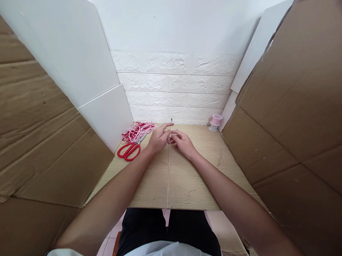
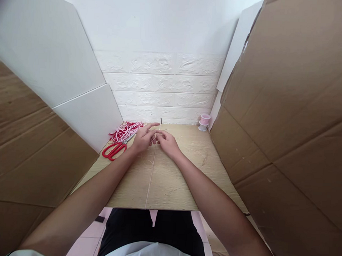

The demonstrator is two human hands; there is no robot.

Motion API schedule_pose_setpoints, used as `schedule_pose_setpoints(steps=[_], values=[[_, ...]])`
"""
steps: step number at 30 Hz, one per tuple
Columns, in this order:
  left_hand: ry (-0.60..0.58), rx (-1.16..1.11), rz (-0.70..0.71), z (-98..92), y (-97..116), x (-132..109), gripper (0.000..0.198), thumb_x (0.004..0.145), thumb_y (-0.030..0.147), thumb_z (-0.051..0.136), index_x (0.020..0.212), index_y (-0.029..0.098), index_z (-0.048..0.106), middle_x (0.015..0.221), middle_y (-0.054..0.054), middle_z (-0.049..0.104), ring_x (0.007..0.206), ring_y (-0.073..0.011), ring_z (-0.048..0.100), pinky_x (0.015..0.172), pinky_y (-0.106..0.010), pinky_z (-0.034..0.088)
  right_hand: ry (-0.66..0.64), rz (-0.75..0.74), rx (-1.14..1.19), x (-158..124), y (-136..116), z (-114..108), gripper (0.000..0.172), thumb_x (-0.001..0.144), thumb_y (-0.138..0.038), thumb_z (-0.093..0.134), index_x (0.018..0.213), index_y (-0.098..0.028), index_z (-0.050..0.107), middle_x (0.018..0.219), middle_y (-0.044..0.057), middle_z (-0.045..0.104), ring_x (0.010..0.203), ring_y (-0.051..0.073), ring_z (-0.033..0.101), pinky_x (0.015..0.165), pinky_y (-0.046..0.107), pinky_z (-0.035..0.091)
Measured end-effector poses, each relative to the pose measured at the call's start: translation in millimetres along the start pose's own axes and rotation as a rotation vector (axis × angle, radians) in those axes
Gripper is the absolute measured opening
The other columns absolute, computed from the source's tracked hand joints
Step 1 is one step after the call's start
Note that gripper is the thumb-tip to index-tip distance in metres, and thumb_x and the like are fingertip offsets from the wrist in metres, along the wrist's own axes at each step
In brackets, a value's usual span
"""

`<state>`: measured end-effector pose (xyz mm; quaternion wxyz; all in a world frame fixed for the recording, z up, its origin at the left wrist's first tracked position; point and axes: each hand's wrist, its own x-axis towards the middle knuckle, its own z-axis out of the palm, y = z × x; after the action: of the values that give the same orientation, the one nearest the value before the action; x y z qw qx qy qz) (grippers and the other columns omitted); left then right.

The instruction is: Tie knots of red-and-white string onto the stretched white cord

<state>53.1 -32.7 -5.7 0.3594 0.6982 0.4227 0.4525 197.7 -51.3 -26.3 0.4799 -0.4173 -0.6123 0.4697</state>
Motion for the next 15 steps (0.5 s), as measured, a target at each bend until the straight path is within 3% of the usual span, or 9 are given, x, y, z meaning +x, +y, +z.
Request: schedule_pose_setpoints(steps=[3, 6, 10, 15], values=[[-0.048, 0.01, 0.023, 2.0, 0.8, -1.5, 0.043, 0.084, 0.032, 0.052, 0.122, 0.016, 0.066, 0.051, 0.003, 0.057, 0.045, -0.0129, 0.052, 0.051, -0.026, 0.041, -0.05, -0.004, 0.077, -0.6, -2.2, 0.4, 0.027, 0.085, -0.038, 0.051, 0.081, -0.016, 0.066, 0.074, 0.002, 0.065, 0.072, 0.013, 0.061, 0.064, 0.023, 0.041], [-0.071, 0.028, 0.03, 3.7, 0.2, -3.0, 0.038, 0.083, 0.031, 0.053, 0.114, 0.016, 0.069, 0.053, 0.002, 0.059, 0.045, -0.0135, 0.052, 0.049, -0.027, 0.04, -0.014, 0.023, 0.119, -1.2, -3.0, 0.4, 0.026, 0.081, -0.035, 0.053, 0.068, -0.015, 0.064, 0.067, 0.003, 0.064, 0.068, 0.013, 0.059, 0.062, 0.023, 0.039], [-0.004, 0.084, 0.07, 3.0, 0.2, -3.3, 0.031, 0.084, 0.031, 0.053, 0.104, 0.017, 0.072, 0.06, 0.0, 0.062, 0.052, -0.0136, 0.055, 0.055, -0.027, 0.043, 0.083, 0.097, 0.166, -0.8, -3.5, -1.3, 0.026, 0.075, -0.038, 0.061, 0.072, -0.014, 0.069, 0.076, 0.006, 0.069, 0.068, 0.013, 0.058, 0.058, 0.023, 0.037], [0.151, 0.101, 0.112, 0.7, 2.8, -0.2, 0.031, 0.087, 0.041, 0.054, 0.096, 0.017, 0.073, 0.092, -0.007, 0.07, 0.063, -0.0131, 0.059, 0.059, -0.026, 0.045, 0.143, 0.112, 0.181, -0.3, -3.1, -1.9, 0.025, 0.063, -0.033, 0.071, 0.081, -0.015, 0.073, 0.084, 0.006, 0.071, 0.065, 0.011, 0.054, 0.058, 0.023, 0.037]])
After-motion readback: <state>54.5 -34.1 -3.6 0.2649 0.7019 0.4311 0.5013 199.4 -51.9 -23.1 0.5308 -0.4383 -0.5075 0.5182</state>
